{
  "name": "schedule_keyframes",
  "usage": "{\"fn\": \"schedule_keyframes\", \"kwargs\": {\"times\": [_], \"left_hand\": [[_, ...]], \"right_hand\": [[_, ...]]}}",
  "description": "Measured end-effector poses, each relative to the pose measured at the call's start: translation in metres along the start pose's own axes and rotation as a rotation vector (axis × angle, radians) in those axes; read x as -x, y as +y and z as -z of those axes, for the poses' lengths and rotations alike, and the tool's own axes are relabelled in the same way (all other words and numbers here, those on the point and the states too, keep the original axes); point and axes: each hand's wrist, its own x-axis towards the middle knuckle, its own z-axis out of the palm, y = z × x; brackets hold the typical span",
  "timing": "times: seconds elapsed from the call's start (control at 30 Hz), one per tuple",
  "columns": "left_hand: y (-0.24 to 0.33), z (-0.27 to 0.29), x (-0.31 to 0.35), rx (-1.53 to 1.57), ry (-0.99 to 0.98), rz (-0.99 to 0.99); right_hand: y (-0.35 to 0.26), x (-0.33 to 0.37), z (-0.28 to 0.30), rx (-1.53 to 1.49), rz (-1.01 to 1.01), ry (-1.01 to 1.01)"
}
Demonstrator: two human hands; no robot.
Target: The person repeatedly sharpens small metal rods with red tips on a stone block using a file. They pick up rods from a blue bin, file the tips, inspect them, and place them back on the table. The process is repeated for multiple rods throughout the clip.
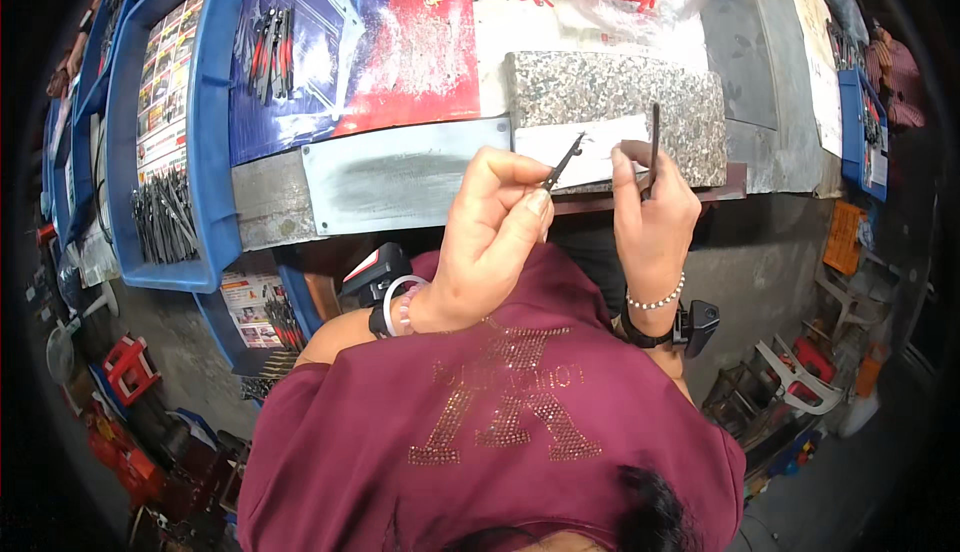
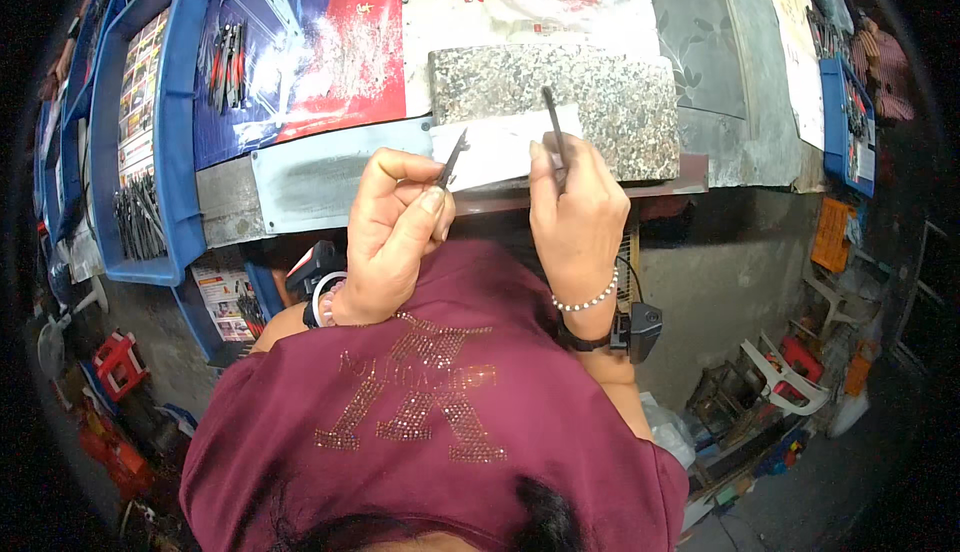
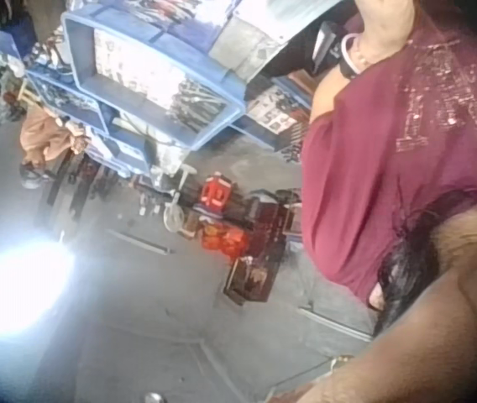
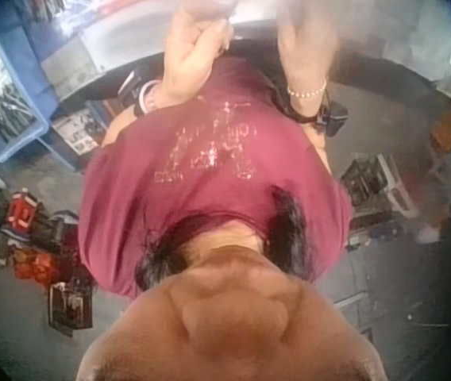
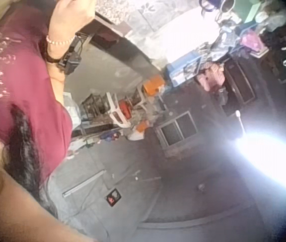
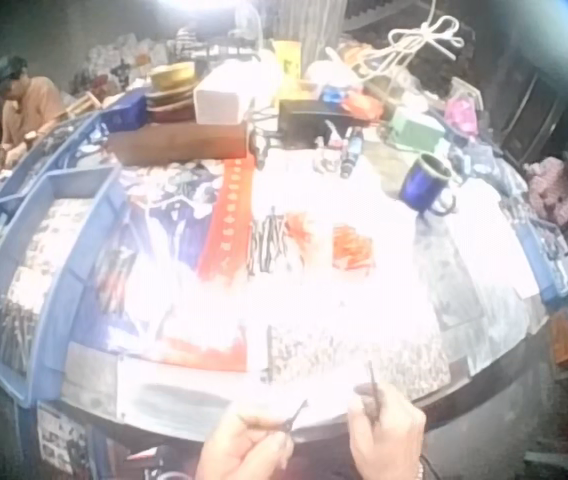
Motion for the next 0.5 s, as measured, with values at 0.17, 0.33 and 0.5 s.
{"fn": "schedule_keyframes", "kwargs": {"times": [0.17,0.33,0.5], "left_hand": [[-0.003,0.001,0.0,-0.019,-0.046,-0.023],[-0.003,-0.001,0.0,-0.061,-0.049,-0.009],[-0.006,-0.006,0.003,-0.062,-0.052,-0.062]], "right_hand": [[-0.008,-0.001,0.007,0.032,-0.054,0.045],[-0.031,0.017,0.01,-0.641,-0.155,-0.087],[-0.03,0.021,-0.022,-0.566,0.104,0.018]]}}
